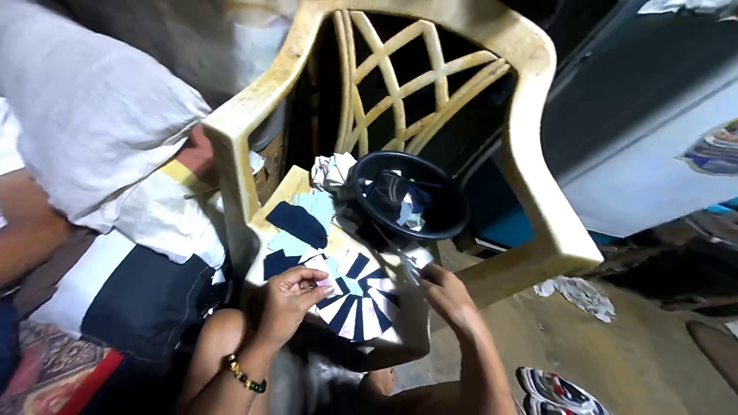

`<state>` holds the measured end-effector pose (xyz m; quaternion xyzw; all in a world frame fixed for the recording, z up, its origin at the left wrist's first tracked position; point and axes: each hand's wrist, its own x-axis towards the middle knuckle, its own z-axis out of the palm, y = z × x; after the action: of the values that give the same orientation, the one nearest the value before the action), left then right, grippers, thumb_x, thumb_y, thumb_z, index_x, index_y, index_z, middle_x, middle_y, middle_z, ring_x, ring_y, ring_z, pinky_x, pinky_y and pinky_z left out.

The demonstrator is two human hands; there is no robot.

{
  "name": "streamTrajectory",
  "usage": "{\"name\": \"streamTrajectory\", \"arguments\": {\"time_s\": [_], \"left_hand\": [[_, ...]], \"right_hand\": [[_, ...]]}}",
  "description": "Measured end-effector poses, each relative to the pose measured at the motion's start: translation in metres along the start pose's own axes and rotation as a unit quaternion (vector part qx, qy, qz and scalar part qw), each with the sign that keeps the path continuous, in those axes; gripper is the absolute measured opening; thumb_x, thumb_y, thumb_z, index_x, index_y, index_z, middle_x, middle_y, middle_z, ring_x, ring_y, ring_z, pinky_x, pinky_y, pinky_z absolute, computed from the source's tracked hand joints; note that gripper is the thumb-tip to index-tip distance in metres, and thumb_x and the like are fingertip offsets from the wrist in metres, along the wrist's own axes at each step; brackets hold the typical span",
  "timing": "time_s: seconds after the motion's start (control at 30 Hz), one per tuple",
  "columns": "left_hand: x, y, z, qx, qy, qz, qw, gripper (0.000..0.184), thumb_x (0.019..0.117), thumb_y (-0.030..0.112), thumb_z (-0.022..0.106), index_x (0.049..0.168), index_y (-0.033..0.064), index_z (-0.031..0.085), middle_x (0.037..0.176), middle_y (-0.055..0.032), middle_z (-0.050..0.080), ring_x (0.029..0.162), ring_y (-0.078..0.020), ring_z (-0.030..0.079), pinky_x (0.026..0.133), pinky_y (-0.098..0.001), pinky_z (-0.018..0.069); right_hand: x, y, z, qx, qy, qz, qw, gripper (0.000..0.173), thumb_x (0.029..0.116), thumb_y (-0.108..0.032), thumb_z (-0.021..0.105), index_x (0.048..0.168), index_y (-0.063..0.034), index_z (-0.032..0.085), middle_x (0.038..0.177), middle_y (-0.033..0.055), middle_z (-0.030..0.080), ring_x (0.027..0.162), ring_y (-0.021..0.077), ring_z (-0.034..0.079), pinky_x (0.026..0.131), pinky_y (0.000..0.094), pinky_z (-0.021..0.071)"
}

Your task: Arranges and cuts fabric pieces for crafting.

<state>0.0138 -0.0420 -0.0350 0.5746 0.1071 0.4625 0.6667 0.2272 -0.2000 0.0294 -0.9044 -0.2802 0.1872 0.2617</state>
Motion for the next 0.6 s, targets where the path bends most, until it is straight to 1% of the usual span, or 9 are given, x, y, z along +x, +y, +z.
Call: {"name": "streamTrajectory", "arguments": {"time_s": [0.07, 0.1, 0.13, 0.2, 0.27, 0.37, 0.43, 0.5, 0.6], "left_hand": [[0.000, 0.001, 0.001, -0.011, 0.000, -0.003, 1.000, 0.025, 0.0753, -0.013, 0.074, 0.098, -0.0035, 0.073, 0.094, 0.0006, 0.074, 0.077, -0.0033, 0.069, 0.073, -0.0212, 0.0607], [-0.001, 0.001, 0.001, -0.019, 0.001, -0.007, 1.000, 0.027, 0.0749, -0.014, 0.074, 0.100, -0.0049, 0.072, 0.096, -0.0002, 0.074, 0.075, -0.0030, 0.069, 0.072, -0.0210, 0.0606], [0.000, 0.002, 0.002, -0.027, 0.002, -0.011, 1.000, 0.029, 0.0745, -0.015, 0.074, 0.102, -0.0060, 0.071, 0.098, -0.0007, 0.074, 0.073, -0.0027, 0.068, 0.070, -0.0208, 0.0605], [0.000, 0.005, 0.006, -0.038, 0.009, -0.024, 0.999, 0.036, 0.0733, -0.017, 0.073, 0.107, -0.0076, 0.067, 0.102, -0.0014, 0.073, 0.071, -0.0024, 0.068, 0.069, -0.0208, 0.0608], [0.000, 0.008, 0.008, -0.036, 0.011, -0.030, 0.999, 0.040, 0.0732, -0.018, 0.073, 0.111, -0.0093, 0.063, 0.106, -0.0036, 0.070, 0.072, -0.0032, 0.068, 0.069, -0.0213, 0.0616], [-0.002, 0.005, 0.005, -0.009, 0.013, -0.005, 1.000, 0.037, 0.0741, -0.014, 0.075, 0.109, -0.0110, 0.066, 0.107, -0.0062, 0.071, 0.072, -0.0029, 0.068, 0.068, -0.0203, 0.0608], [-0.003, 0.001, 0.004, 0.006, 0.002, 0.017, 1.000, 0.033, 0.0750, -0.012, 0.076, 0.108, -0.0100, 0.069, 0.107, -0.0062, 0.071, 0.074, -0.0023, 0.067, 0.069, -0.0192, 0.0603], [-0.003, -0.001, 0.003, 0.014, -0.002, 0.025, 1.000, 0.032, 0.0748, -0.011, 0.077, 0.106, -0.0087, 0.071, 0.105, -0.0054, 0.071, 0.075, -0.0029, 0.068, 0.070, -0.0197, 0.0608], [-0.002, 0.001, 0.001, 0.036, -0.005, 0.032, 0.999, 0.030, 0.0748, -0.010, 0.077, 0.104, -0.0067, 0.073, 0.100, -0.0023, 0.072, 0.077, -0.0024, 0.069, 0.072, -0.0185, 0.0608]], "right_hand": [[0.005, 0.008, -0.001, 0.076, -0.007, -0.002, 0.997, 0.018, 0.1045, -0.008, 0.048, 0.106, 0.0039, 0.062, 0.081, 0.0072, 0.054, 0.065, 0.0115, 0.048, 0.061, 0.0310, 0.0418], [0.007, 0.011, -0.002, 0.114, -0.016, 0.005, 0.993, 0.017, 0.1058, -0.008, 0.046, 0.104, 0.0019, 0.060, 0.075, 0.0023, 0.051, 0.058, 0.0057, 0.044, 0.054, 0.0237, 0.0383], [0.008, 0.013, -0.005, 0.149, -0.029, 0.012, 0.988, 0.015, 0.1067, -0.008, 0.044, 0.104, 0.0007, 0.057, 0.072, 0.0000, 0.049, 0.053, 0.0032, 0.043, 0.050, 0.0197, 0.0358], [0.008, 0.017, -0.011, 0.193, -0.047, 0.022, 0.980, 0.010, 0.1066, -0.006, 0.043, 0.102, -0.0030, 0.052, 0.068, -0.0015, 0.050, 0.049, 0.0019, 0.042, 0.045, 0.0170, 0.0338], [0.008, 0.020, -0.016, 0.215, -0.047, 0.030, 0.975, 0.002, 0.1056, -0.004, 0.046, 0.106, -0.0041, 0.048, 0.069, -0.0009, 0.051, 0.047, 0.0018, 0.042, 0.043, 0.0162, 0.0348], [0.008, 0.024, -0.022, 0.230, -0.064, 0.036, 0.970, 0.015, 0.1054, -0.007, 0.048, 0.120, -0.0054, 0.050, 0.072, -0.0013, 0.052, 0.047, 0.0016, 0.042, 0.042, 0.0163, 0.0344], [0.009, 0.032, -0.027, 0.248, -0.105, 0.021, 0.963, 0.020, 0.1051, -0.011, 0.048, 0.124, -0.0086, 0.050, 0.066, -0.0053, 0.050, 0.044, -0.0006, 0.039, 0.040, 0.0149, 0.0323], [0.012, 0.038, -0.031, 0.259, -0.154, 0.007, 0.954, 0.025, 0.1038, -0.019, 0.049, 0.128, -0.0123, 0.050, 0.062, -0.0092, 0.047, 0.043, -0.0027, 0.038, 0.039, 0.0132, 0.0319], [0.014, 0.036, -0.033, 0.267, -0.197, 0.014, 0.943, 0.033, 0.1062, -0.028, 0.048, 0.137, -0.0153, 0.045, 0.060, -0.0094, 0.044, 0.042, -0.0017, 0.037, 0.038, 0.0138, 0.0311]]}}
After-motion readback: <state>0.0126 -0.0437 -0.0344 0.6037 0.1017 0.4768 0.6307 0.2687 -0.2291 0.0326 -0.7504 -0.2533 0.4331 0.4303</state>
